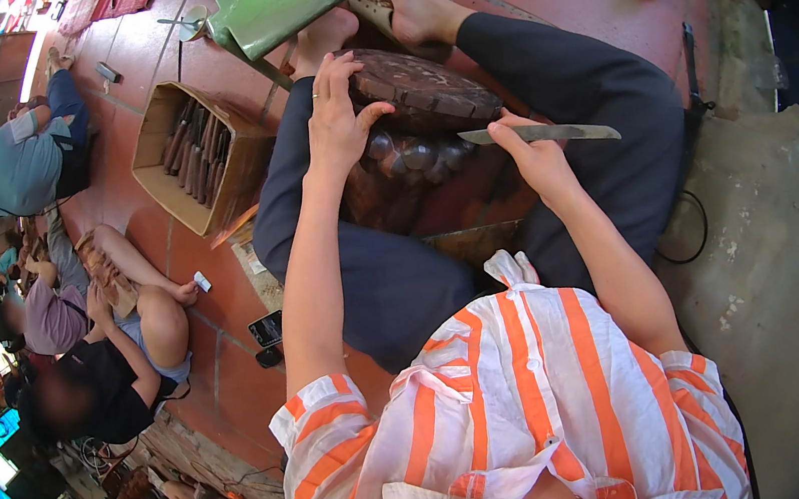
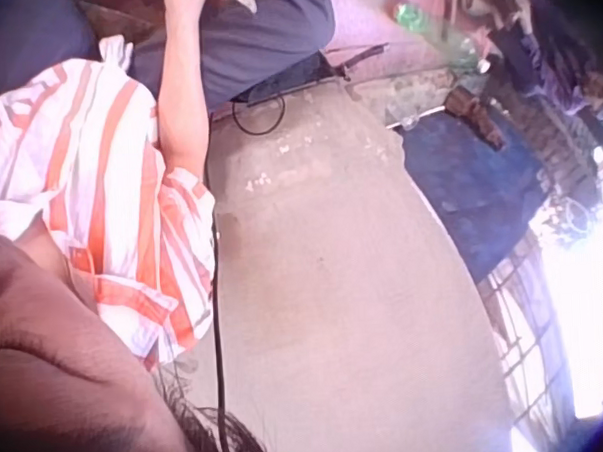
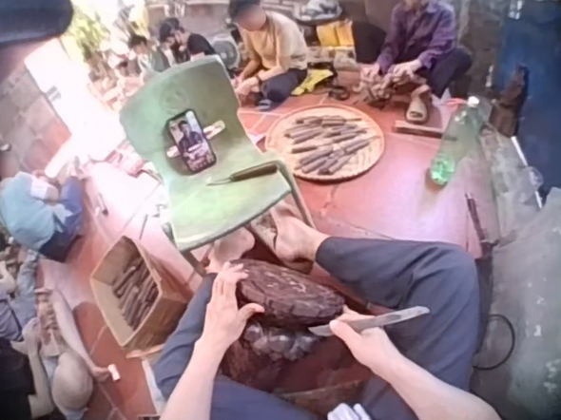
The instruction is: The person carves a wooden figurine using a small knife and a chisel. They hold the object on their lap, rotate it to access different sides, and use the tools to refine the details of the carving.
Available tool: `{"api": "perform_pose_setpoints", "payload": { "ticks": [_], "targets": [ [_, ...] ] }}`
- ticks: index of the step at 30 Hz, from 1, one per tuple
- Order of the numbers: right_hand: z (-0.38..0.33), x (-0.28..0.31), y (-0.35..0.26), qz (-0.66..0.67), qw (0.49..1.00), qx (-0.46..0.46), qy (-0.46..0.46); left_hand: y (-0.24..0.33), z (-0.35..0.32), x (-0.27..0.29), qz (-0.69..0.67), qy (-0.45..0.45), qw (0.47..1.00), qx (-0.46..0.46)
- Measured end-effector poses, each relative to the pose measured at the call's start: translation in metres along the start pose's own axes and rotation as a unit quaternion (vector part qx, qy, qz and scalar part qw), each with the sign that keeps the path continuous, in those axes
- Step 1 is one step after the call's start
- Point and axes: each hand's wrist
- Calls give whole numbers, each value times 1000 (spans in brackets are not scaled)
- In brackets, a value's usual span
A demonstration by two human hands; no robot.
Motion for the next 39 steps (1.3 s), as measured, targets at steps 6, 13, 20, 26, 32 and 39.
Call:
{"api": "perform_pose_setpoints", "payload": {
  "ticks": [6, 13, 20, 26, 32, 39],
  "targets": [
    [3, 1, 2, 73, 995, -66, -28, 7, -7, 1, -26, -4, 999, 22],
    [1, 13, 5, 103, 990, -91, 19, 12, 2, -2, -2, -2, 1000, 8],
    [-6, 20, 29, 133, 986, -96, 24, 16, 2, 4, -10, -37, 999, 24],
    [-20, -5, 47, 66, 994, -79, 21, 50, -5, 14, 36, -2, 998, 57],
    [-10, -25, 52, 86, 991, -95, 40, 181, -81, -18, -351, -55, 898, 261],
    [-16, -18, 25, -37, 998, -54, 11, 158, -94, -106, -804, 64, 300, 508]
  ]
}}
Point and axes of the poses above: each hand's wrist, its own z-axis towards the middle knuckle, its own x-axis out of the back of the hand, y = z × x, and after that the axes turned 5 degrees about -y, right-handed
